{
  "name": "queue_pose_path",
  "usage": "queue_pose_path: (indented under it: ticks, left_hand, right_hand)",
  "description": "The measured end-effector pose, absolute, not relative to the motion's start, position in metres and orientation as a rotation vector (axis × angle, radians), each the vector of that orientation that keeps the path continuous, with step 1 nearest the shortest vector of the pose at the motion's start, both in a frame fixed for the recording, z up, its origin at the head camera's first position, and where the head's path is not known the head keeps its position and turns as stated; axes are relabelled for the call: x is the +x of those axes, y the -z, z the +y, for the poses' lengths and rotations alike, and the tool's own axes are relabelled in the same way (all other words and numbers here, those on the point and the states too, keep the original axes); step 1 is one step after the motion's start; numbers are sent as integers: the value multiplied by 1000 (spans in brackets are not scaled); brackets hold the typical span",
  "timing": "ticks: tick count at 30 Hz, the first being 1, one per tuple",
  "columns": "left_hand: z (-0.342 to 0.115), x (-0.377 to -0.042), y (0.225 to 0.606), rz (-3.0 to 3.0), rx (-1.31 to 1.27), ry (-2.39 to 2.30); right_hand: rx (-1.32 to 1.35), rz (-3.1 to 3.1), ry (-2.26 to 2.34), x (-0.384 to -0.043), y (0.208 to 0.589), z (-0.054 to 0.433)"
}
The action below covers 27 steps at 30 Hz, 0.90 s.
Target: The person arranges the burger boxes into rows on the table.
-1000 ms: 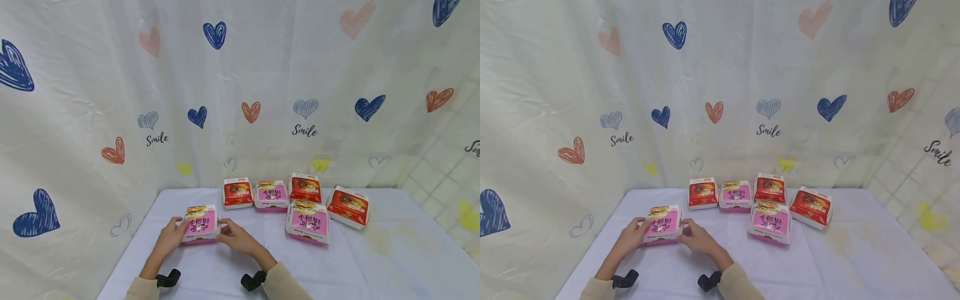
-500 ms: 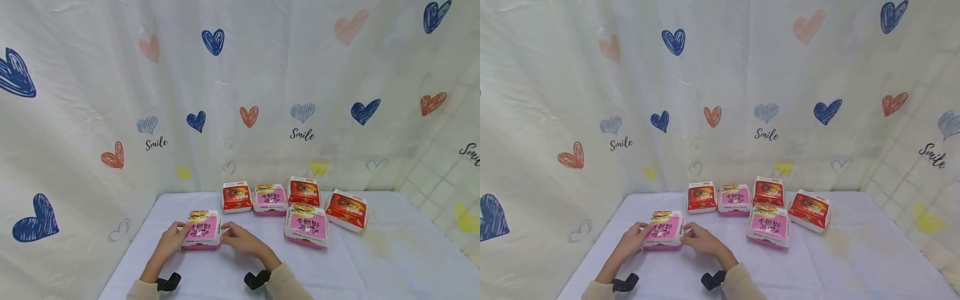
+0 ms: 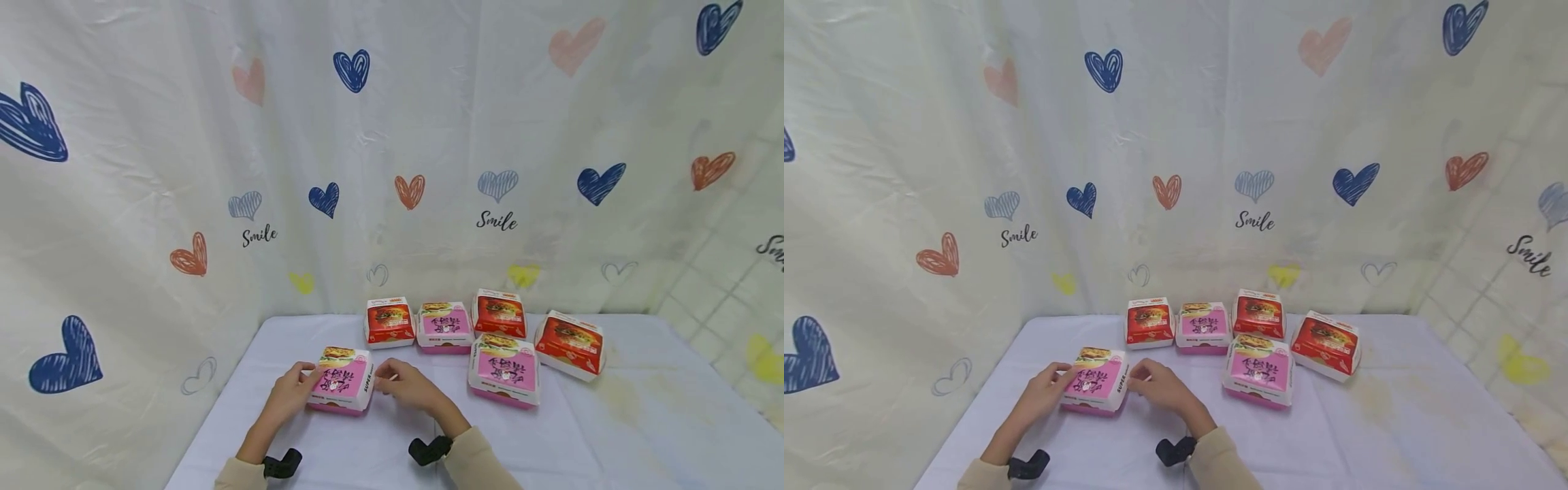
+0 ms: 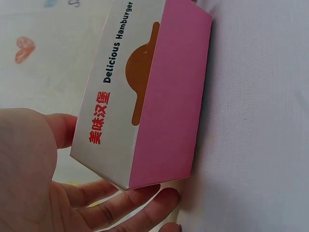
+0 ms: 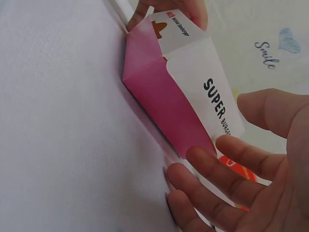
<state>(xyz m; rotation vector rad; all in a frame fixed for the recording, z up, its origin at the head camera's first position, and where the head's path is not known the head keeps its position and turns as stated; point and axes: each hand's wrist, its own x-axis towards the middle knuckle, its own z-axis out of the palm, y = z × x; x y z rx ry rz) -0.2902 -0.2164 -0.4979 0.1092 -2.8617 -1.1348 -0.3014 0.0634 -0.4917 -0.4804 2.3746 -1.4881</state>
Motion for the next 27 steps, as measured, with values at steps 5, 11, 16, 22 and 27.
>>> queue_pose_path:
  ticks: [5,11,16,22,27]
  left_hand:
    - [-214,-288,498,-2875,75,1144]
    - [-215,-290,497,-2919,-21,1134]
    - [-215,-292,494,-2945,-109,1150]
    - [-213,-291,490,-2976,-148,1156]
    - [-212,-288,493,-3028,-127,1135]
  right_hand:
    - [-391,2418,1508,-303,494,68]
    - [-377,2395,1519,-306,496,72]
    - [-390,2397,1511,-307,492,72]
    - [-419,2390,1522,-310,493,71]
    - [-428,2379,1504,-309,498,71]
